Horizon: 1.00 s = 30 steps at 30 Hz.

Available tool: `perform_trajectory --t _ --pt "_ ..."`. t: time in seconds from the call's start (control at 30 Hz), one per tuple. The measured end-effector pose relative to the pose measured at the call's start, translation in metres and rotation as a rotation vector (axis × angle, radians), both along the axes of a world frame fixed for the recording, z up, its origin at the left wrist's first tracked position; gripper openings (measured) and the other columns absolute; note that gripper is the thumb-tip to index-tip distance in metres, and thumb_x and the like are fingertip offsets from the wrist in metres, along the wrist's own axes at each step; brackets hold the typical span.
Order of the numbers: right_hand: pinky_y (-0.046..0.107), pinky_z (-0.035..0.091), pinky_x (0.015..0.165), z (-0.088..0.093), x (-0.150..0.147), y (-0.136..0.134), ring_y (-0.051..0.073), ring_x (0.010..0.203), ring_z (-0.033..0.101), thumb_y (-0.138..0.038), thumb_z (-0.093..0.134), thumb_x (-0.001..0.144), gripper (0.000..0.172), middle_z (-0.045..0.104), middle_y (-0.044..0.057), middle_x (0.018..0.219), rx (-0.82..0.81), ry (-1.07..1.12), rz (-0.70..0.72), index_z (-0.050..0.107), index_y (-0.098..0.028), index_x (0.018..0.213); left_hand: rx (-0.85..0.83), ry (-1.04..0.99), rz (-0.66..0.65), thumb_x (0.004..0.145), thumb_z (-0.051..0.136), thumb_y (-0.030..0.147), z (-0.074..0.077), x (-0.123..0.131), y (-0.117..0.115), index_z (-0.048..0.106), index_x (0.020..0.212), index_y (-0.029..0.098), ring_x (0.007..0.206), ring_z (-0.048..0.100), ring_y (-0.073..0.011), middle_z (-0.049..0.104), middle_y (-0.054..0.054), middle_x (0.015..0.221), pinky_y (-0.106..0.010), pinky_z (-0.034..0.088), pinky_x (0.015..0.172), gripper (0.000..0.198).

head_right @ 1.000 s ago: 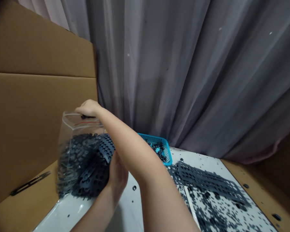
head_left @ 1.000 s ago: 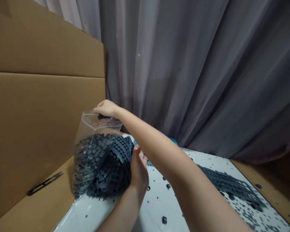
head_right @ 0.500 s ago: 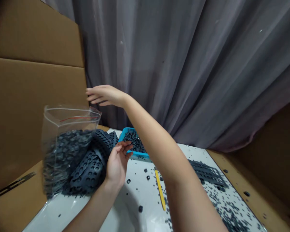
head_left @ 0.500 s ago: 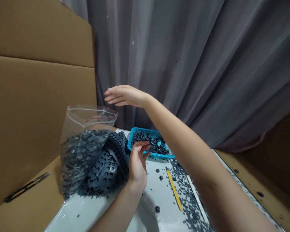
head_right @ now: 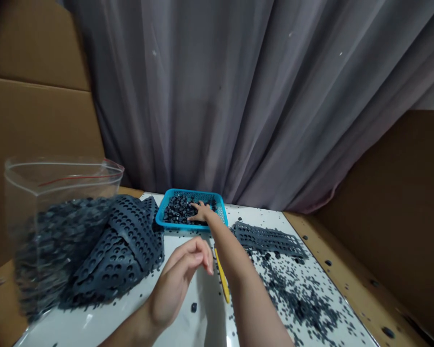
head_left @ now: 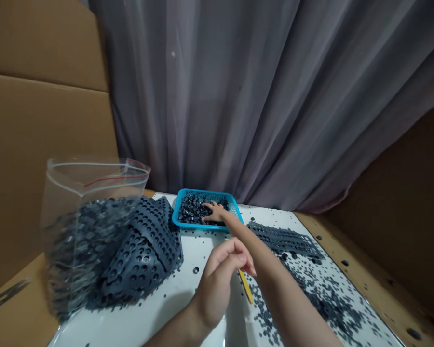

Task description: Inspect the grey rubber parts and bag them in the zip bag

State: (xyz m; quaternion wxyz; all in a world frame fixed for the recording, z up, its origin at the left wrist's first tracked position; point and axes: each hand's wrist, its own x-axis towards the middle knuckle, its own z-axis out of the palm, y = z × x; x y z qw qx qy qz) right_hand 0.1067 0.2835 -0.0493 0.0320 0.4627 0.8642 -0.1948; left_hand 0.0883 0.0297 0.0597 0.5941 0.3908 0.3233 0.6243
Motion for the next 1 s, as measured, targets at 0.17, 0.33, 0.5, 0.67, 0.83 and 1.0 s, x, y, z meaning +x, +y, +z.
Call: perform_trajectory --t 0.17,0.33,0.5,0.67,0.83,1.0 --pt "0.041 0.048 0.086 -0.018 -0.006 0.015 0.019 0.101 0.055 -0.032 0.05 0.085 0.032 0.053 0.008 0.118 0.065 0.058 0.109 0.051 -0.017 0.114 -0.013 0.009 0.019 0.078 0.041 0.016 -0.004 -0.004 0.004 0.049 0.063 0.017 0.068 0.045 -0.0134 0.049 0.0 0.065 -0.027 0.033 0.071 0.017" --pt "0.04 0.049 0.084 -0.025 -0.004 0.03 0.018 0.099 0.057 -0.032 0.05 0.086 0.031 0.055 0.008 0.115 0.064 0.187 0.099 0.053 -0.017 0.112 -0.024 0.002 0.001 0.078 0.041 0.017 -0.007 -0.003 0.007 0.05 0.064 0.017 0.068 0.045 -0.0136 0.05 -0.001 0.065 -0.027 0.033 0.072 0.017" --pt "0.04 0.049 0.083 -0.021 0.001 0.05 0.018 0.098 0.057 -0.032 0.05 0.085 0.032 0.055 0.008 0.114 0.037 0.362 -0.019 0.052 -0.016 0.113 -0.056 0.006 0.011 0.078 0.041 0.017 -0.008 -0.004 0.01 0.051 0.065 0.017 0.067 0.045 -0.0132 0.05 0.0 0.064 -0.027 0.033 0.071 0.016" --pt "0.039 0.05 0.08 -0.019 0.01 0.054 0.018 0.095 0.058 -0.032 0.051 0.085 0.033 0.056 0.007 0.112 -0.064 0.466 -0.098 0.051 -0.015 0.113 -0.171 -0.041 0.1 0.074 0.045 0.019 -0.026 -0.009 0.028 0.05 0.063 0.017 0.065 0.045 -0.0119 0.051 0.001 0.064 -0.025 0.033 0.065 0.013" --pt "0.039 0.05 0.08 -0.018 0.016 0.043 0.018 0.095 0.058 -0.032 0.051 0.085 0.032 0.057 0.007 0.111 -0.093 0.532 -0.153 0.052 -0.015 0.112 -0.264 -0.159 0.145 0.07 0.049 0.022 -0.046 -0.014 0.047 0.048 0.065 0.018 0.062 0.047 -0.0112 0.051 0.002 0.065 -0.023 0.033 0.058 0.006" --pt "0.039 0.05 0.081 -0.009 0.016 0.036 0.018 0.096 0.058 -0.033 0.051 0.085 0.032 0.056 0.007 0.113 -0.007 0.587 -0.276 0.052 -0.015 0.112 -0.307 -0.212 0.176 0.068 0.052 0.023 -0.055 -0.016 0.054 0.049 0.066 0.018 0.061 0.049 -0.0108 0.051 0.002 0.063 -0.022 0.034 0.056 0.006"
